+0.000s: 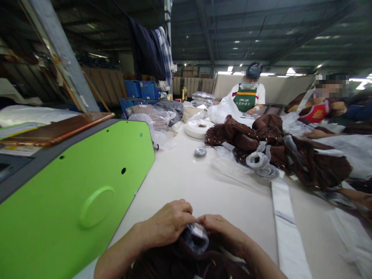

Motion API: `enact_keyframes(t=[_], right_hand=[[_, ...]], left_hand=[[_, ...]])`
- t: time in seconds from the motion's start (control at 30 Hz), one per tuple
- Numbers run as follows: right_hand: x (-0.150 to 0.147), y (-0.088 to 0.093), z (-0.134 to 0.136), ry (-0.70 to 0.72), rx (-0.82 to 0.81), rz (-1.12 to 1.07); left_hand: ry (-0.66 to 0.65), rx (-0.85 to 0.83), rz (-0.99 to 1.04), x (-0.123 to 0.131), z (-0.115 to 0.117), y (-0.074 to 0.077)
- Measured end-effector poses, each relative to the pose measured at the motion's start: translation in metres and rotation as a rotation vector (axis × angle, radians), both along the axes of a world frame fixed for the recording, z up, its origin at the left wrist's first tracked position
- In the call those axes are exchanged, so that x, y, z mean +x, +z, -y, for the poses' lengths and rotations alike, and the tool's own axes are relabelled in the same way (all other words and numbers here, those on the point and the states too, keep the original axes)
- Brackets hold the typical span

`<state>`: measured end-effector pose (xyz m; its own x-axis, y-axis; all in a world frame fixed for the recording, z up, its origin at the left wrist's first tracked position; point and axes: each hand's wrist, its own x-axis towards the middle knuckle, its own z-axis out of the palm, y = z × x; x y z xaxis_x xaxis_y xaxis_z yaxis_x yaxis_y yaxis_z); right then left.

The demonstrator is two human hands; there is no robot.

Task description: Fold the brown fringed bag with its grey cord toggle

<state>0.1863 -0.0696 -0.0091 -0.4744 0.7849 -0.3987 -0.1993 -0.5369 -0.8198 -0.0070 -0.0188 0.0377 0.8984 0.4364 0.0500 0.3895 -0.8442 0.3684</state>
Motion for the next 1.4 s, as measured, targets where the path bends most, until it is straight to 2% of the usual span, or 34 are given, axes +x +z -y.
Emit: enact_keyframes(t=[0.07,0.17,0.37,0.43,0.5,0.6,0.67,0.73,0.87,1.07,1.2,1.3,1.4], right_hand=[[-0.001,0.006,0.001,0.061,0.080,-0.001],[-0.004,0.014,-0.001,0.135,0.159,0.108],[-0.008,0.008,-0.004,0.040,0.063,0.177],[-0.009,0.004,-0.004,0.004,0.037,0.186],[-0.010,0.001,-0.003,-0.023,0.012,0.186],[-0.012,-0.001,-0.004,-0.041,-0.017,0.168],[-0.013,-0.001,-0.004,-0.036,-0.039,0.149],[-0.013,-0.002,-0.005,-0.018,-0.069,0.115],[-0.008,-0.001,-0.008,0.055,-0.122,0.027],[-0.008,0.009,-0.011,0.208,-0.133,-0.043],[-0.024,0.015,-0.008,0.214,-0.107,-0.033],[-0.038,0.012,-0.005,0.156,-0.009,0.079],[-0.046,0.008,-0.006,0.157,0.141,0.168]], left_hand=[[-0.007,-0.060,-0.035,-0.001,0.000,0.004],[-0.018,-0.166,-0.060,0.000,-0.002,0.007],[0.057,-0.462,0.190,-0.006,-0.006,0.005],[0.104,-0.507,0.266,-0.012,-0.002,0.007],[0.112,-0.429,0.288,-0.020,0.007,0.010],[0.015,-0.230,0.220,-0.030,0.023,0.014],[-0.017,-0.150,0.173,-0.032,0.029,0.012],[0.006,-0.121,0.172,-0.032,0.030,0.006],[0.032,-0.162,0.291,-0.030,0.028,0.002],[-0.089,-0.237,0.436,-0.025,0.032,0.021],[-0.090,-0.282,0.485,-0.023,0.033,0.023],[-0.039,-0.325,0.501,-0.022,0.032,0.017],[-0.011,-0.316,0.436,-0.022,0.028,0.012]])
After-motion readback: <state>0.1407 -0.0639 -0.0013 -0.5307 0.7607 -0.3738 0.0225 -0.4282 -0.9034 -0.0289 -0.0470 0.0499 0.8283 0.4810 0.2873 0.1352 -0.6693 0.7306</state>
